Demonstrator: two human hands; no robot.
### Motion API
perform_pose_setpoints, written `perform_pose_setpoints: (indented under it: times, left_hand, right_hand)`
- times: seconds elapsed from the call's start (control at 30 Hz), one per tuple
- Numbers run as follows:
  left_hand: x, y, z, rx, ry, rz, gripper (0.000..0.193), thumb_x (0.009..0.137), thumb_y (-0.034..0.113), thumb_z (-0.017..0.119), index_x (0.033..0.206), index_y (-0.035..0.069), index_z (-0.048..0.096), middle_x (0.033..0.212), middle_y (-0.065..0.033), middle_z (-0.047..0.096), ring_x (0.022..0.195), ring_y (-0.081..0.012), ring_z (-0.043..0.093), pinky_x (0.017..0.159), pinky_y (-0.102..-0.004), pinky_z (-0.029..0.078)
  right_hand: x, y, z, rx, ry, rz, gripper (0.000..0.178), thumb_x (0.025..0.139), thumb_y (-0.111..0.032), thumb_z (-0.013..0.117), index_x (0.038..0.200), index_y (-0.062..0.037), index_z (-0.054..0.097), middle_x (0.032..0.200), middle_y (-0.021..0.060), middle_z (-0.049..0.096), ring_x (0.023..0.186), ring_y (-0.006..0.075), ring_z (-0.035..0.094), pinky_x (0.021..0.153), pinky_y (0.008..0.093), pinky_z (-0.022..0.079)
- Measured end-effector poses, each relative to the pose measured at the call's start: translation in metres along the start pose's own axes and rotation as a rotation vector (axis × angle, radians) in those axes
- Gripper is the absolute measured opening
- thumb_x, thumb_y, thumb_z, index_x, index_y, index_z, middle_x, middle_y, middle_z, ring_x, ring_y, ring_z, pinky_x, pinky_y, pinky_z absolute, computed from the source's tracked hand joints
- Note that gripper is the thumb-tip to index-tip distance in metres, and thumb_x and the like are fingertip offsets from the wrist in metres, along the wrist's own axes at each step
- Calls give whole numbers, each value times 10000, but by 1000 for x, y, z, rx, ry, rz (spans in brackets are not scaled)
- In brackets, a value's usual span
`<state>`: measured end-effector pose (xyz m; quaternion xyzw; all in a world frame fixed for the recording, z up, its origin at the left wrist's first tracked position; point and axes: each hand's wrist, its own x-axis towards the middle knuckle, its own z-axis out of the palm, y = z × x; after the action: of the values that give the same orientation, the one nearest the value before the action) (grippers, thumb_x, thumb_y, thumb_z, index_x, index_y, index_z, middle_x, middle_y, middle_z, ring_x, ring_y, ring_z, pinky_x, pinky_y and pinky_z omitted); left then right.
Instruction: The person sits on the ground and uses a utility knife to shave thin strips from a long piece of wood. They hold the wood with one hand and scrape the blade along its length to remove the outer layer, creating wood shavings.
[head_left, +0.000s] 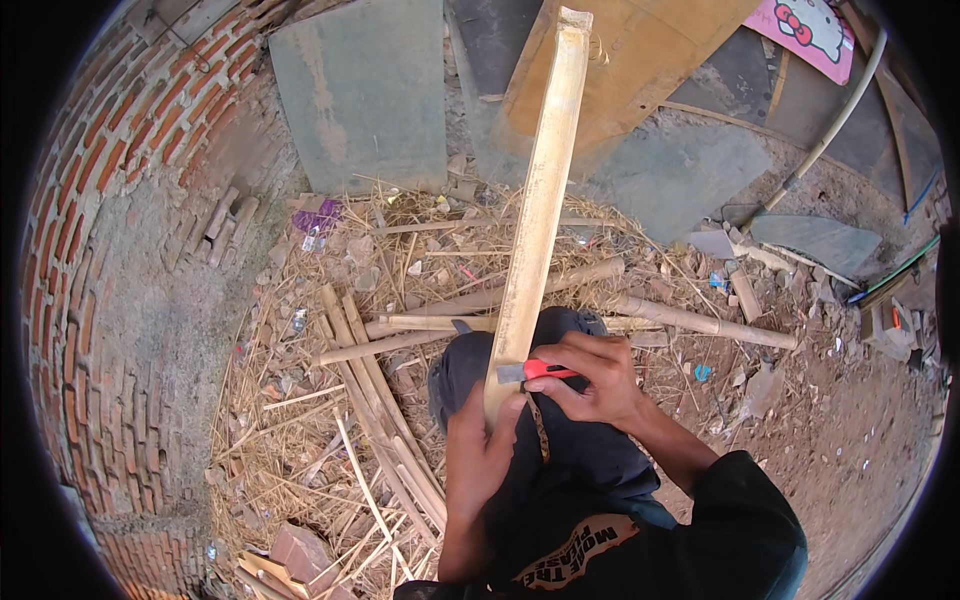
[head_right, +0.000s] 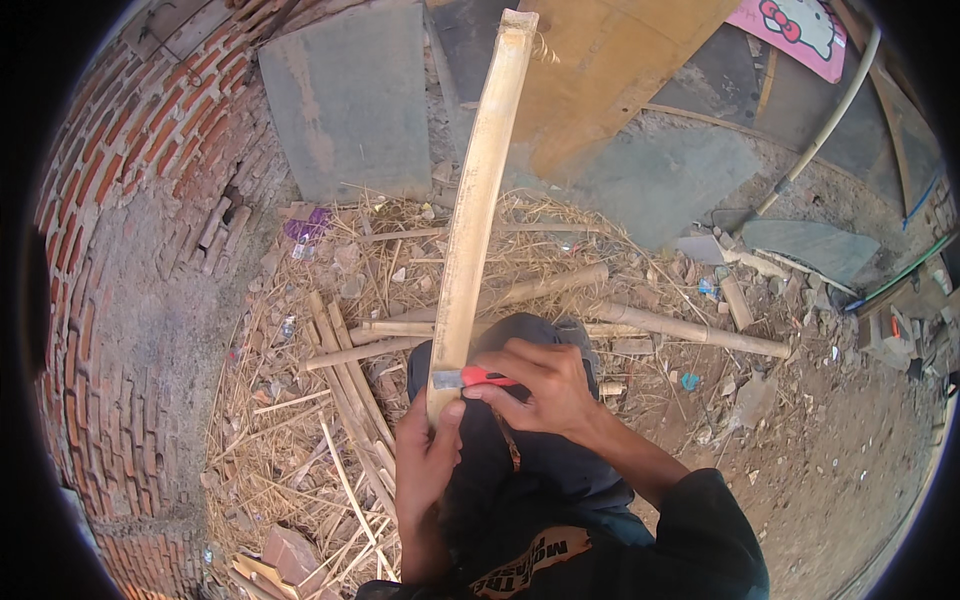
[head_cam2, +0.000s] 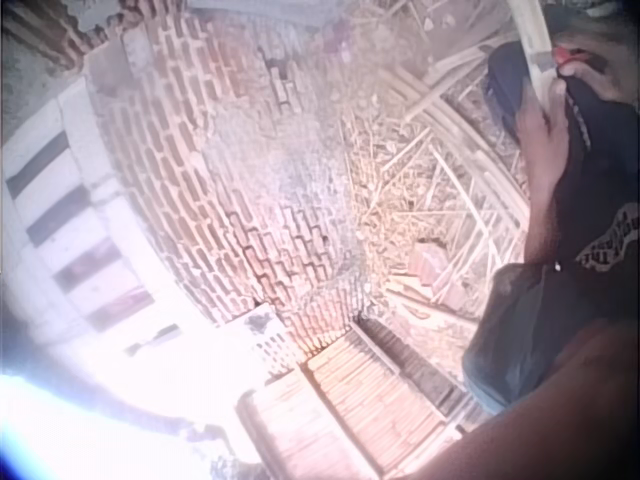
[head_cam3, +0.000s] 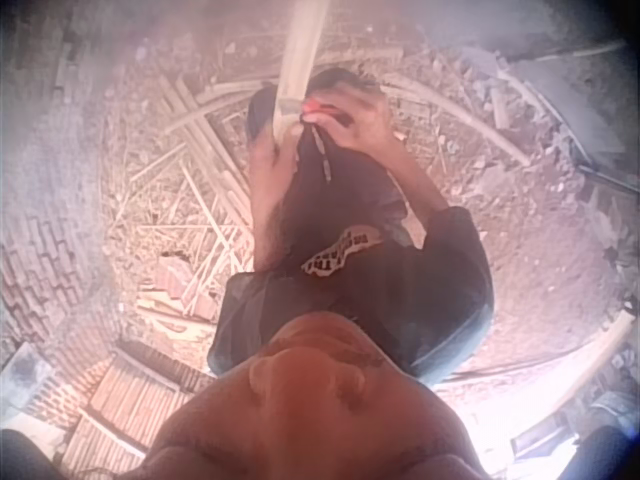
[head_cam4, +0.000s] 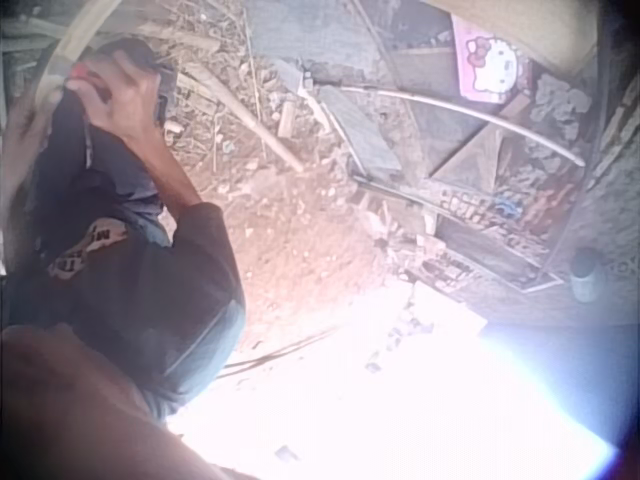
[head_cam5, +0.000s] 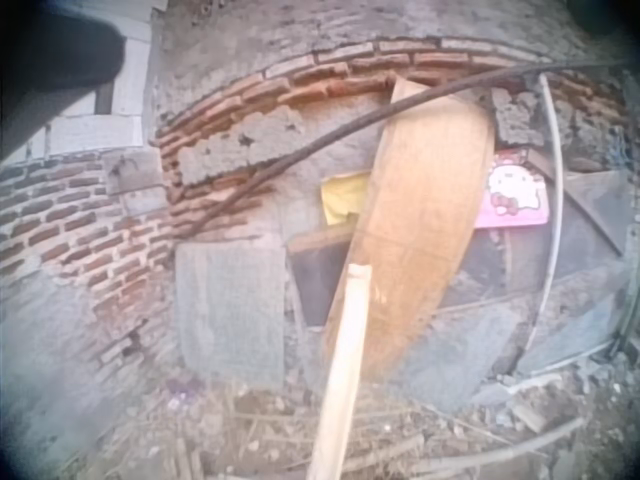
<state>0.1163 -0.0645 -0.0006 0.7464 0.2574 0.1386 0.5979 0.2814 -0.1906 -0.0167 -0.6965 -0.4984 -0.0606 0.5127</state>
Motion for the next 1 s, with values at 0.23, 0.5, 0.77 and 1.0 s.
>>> perform_pose_setpoints:
  times: [0.23,0.5,0.77,1.0]
  left_hand:
    - [-3,8,-2,71,42,-51,268,1095,257,655,1164,-1,660,706,-106,642,592,-146,597,564,-343,458]
    - [-8,9,-2,50,54,-40,258,1088,235,657,1193,-1,665,717,-125,654,598,-149,597,572,-345,464]
    - [-15,10,-4,52,49,-45,273,1085,249,668,1183,-6,676,715,-133,660,585,-139,591,565,-334,458]
    - [-47,-14,2,16,-72,-150,333,1104,301,639,1209,-13,681,646,34,542,538,-45,509,490,-246,414]
  right_hand:
    - [3,-1,-1,-53,-2,-20,283,792,-252,905,1030,-128,815,759,5,677,591,192,654,517,330,495]
    - [6,4,-1,-72,39,-121,330,748,-301,920,1009,-129,815,723,-14,634,568,177,624,522,327,461]
    - [10,-1,-7,-61,55,-98,296,781,-254,917,1009,-98,811,753,12,681,594,177,652,549,323,490]
    - [47,50,-49,-58,230,175,210,888,-146,857,1020,8,802,832,127,755,713,185,700,660,304,528]
